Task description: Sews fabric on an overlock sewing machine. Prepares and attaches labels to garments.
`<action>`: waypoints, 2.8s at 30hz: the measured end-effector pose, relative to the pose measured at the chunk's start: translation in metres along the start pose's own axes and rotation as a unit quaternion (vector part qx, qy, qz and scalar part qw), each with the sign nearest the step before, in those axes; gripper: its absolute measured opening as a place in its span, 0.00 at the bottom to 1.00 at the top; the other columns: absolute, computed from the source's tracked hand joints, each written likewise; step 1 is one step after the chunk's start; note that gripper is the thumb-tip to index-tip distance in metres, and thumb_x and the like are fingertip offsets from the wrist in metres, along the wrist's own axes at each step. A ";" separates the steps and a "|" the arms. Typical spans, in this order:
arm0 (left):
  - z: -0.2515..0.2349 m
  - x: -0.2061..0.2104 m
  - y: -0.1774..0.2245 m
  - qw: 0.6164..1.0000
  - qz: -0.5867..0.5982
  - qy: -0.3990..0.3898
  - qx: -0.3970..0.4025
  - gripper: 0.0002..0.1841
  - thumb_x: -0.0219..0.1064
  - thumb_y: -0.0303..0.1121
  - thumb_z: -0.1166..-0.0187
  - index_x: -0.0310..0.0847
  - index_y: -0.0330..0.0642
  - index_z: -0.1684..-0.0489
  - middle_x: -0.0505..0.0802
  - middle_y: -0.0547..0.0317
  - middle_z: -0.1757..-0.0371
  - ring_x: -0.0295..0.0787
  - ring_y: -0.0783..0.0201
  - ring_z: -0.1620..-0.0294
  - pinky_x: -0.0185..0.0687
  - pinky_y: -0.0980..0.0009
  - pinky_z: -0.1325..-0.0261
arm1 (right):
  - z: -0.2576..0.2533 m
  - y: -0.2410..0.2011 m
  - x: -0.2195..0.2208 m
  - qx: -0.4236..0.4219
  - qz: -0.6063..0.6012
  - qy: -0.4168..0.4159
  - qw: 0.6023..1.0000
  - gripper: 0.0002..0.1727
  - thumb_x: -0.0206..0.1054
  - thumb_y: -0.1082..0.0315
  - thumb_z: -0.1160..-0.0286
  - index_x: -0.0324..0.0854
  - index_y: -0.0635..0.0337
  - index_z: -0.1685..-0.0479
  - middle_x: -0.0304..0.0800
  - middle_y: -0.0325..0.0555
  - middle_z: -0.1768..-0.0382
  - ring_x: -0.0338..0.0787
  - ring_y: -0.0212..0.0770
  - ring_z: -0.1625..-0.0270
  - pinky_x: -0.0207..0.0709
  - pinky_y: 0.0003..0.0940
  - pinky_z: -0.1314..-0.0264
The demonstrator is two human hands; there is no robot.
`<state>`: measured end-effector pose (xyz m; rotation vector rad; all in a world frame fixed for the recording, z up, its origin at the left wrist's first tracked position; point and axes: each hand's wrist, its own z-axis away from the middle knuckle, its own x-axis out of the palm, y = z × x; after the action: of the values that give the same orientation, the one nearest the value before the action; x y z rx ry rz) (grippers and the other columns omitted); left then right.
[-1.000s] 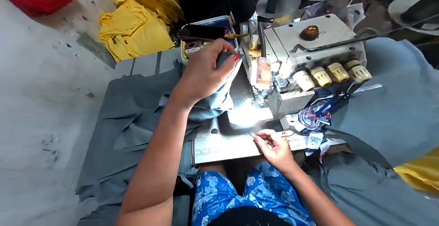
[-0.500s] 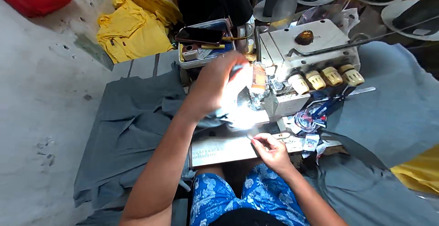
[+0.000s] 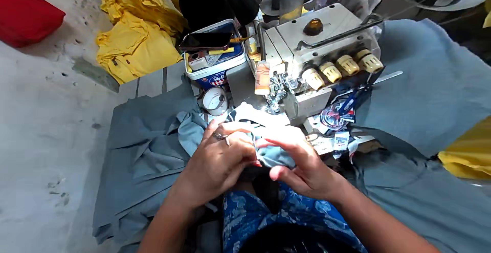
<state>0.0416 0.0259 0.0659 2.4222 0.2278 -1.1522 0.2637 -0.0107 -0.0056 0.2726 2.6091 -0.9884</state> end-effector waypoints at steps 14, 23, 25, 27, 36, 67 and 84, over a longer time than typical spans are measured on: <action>-0.042 -0.028 -0.048 0.939 0.066 -0.229 -0.246 0.11 0.64 0.37 0.18 0.85 0.46 0.71 0.84 0.69 0.75 0.79 0.77 0.74 0.74 0.74 0.70 | 0.038 -0.012 0.018 0.315 -0.323 -0.082 0.888 0.12 0.60 0.67 0.16 0.85 0.63 0.64 0.83 0.29 0.76 0.80 0.14 0.71 0.76 0.14 0.65; -0.110 0.056 -0.086 0.879 -0.096 -0.193 -0.426 0.18 0.67 0.37 0.17 0.84 0.27 0.44 0.90 0.30 0.46 0.87 0.33 0.39 0.77 0.35 0.37 | 0.018 0.024 0.032 0.326 -0.037 0.198 0.924 0.09 0.61 0.74 0.24 0.86 0.68 0.67 0.83 0.31 0.76 0.75 0.10 0.74 0.69 0.07 0.68; -0.111 0.066 -0.088 0.881 -0.102 -0.159 -0.434 0.16 0.66 0.32 0.19 0.84 0.28 0.43 0.90 0.31 0.44 0.87 0.34 0.37 0.77 0.35 0.38 | 0.017 0.029 0.032 0.308 -0.020 0.223 0.925 0.09 0.62 0.74 0.24 0.85 0.68 0.68 0.83 0.31 0.77 0.75 0.09 0.74 0.70 0.06 0.67; -0.112 0.071 -0.086 0.882 -0.112 -0.149 -0.432 0.16 0.64 0.29 0.20 0.83 0.27 0.40 0.90 0.30 0.42 0.86 0.34 0.35 0.76 0.35 0.37 | 0.016 0.031 0.034 0.293 -0.008 0.243 0.925 0.09 0.62 0.74 0.24 0.85 0.68 0.69 0.82 0.30 0.78 0.74 0.09 0.76 0.68 0.05 0.69; -0.058 0.046 -0.092 0.892 0.043 -0.062 -0.447 0.35 0.75 0.41 0.24 0.69 0.28 0.22 0.86 0.31 0.36 0.85 0.40 0.36 0.79 0.41 0.33 | 0.028 0.038 0.030 0.302 -0.134 0.220 0.918 0.05 0.65 0.74 0.22 0.83 0.68 0.58 0.87 0.28 0.72 0.82 0.12 0.70 0.77 0.10 0.62; -0.017 0.111 -0.017 0.982 -0.121 0.004 -0.146 0.20 0.56 0.27 0.20 0.88 0.38 0.36 0.89 0.46 0.29 0.84 0.46 0.26 0.76 0.43 0.27 | 0.035 0.030 0.024 0.343 -0.176 0.131 0.913 0.11 0.57 0.73 0.15 0.79 0.73 0.47 0.86 0.35 0.66 0.83 0.16 0.64 0.78 0.14 0.55; 0.035 0.174 0.069 0.937 0.289 -0.012 -0.197 0.11 0.63 0.22 0.23 0.88 0.26 0.51 0.90 0.37 0.40 0.90 0.63 0.38 0.86 0.75 0.38 | 0.111 0.041 -0.075 0.496 0.164 0.162 0.838 0.14 0.68 0.65 0.19 0.85 0.71 0.48 0.79 0.47 0.82 0.77 0.42 0.78 0.75 0.45 0.68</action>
<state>0.1512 -0.0587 -0.0654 1.9243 -0.2336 -0.7752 0.3721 -0.0590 -0.0805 1.1613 1.9071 -2.2049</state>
